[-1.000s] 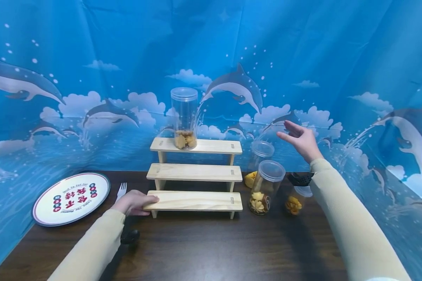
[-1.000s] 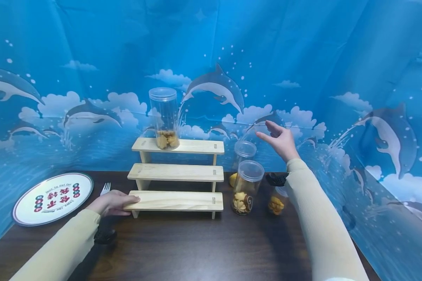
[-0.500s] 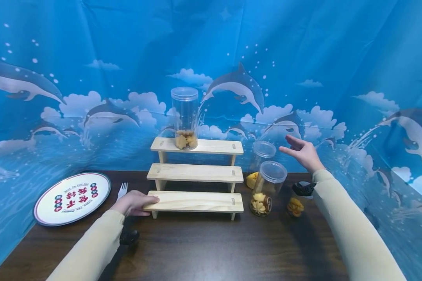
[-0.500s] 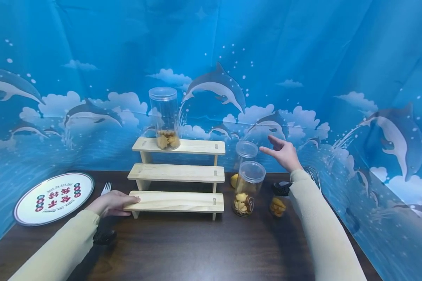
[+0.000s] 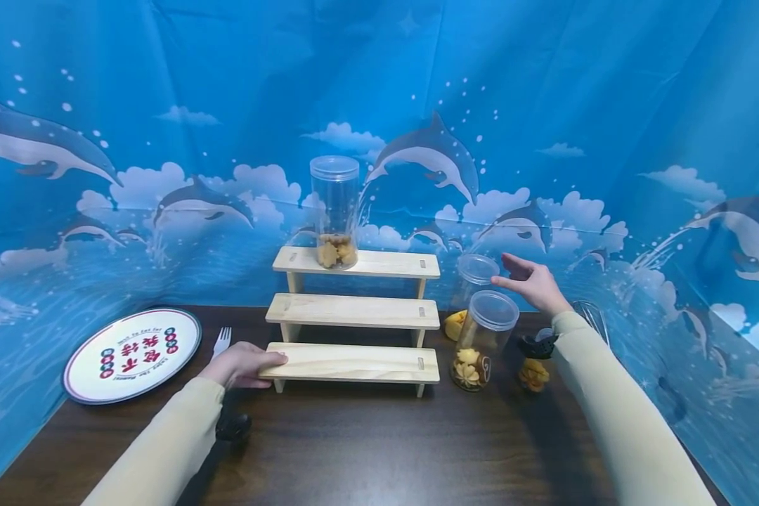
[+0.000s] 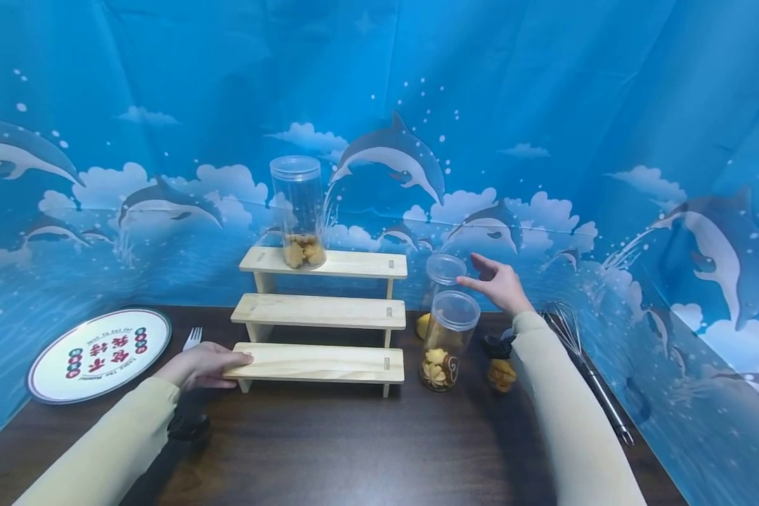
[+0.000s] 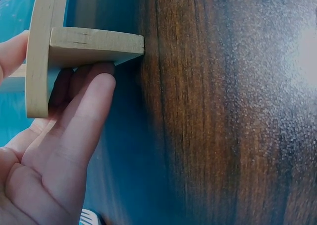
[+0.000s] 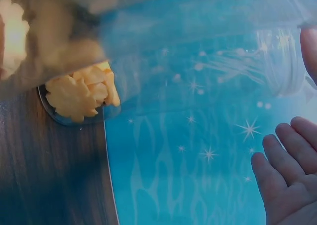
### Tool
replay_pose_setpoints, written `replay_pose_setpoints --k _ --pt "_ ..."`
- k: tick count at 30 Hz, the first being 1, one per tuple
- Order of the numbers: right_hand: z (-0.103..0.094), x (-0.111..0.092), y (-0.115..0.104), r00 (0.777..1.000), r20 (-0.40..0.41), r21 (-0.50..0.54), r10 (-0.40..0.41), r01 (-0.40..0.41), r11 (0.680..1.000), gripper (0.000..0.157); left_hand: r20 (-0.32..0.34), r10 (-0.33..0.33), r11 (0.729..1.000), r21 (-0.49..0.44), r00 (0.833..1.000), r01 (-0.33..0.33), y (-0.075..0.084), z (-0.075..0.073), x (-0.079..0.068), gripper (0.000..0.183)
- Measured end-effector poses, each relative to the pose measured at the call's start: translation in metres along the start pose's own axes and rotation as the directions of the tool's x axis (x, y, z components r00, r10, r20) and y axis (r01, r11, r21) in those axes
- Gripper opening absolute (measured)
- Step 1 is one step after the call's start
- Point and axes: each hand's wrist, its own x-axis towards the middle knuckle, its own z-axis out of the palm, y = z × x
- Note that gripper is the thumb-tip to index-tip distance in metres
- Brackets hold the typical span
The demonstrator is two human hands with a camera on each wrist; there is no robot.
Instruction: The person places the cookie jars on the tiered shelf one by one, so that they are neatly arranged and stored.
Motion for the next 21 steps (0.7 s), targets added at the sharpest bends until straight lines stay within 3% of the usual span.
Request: replay_pose_setpoints --k 6,21 --pt "0.006 0.001 -0.003 0.999 0.049 0.009 -0.013 0.013 1.000 0.078 0.006 -0.002 1.000 -0.001 1.000 0.002 0.001 -0.002 -0.001 0.052" --pt "0.016 0.005 0.000 0.998 0.055 0.022 0.004 -0.006 1.000 0.084 0.008 -0.016 1.000 0.000 1.000 0.016 0.002 0.000 -0.001 0.053"
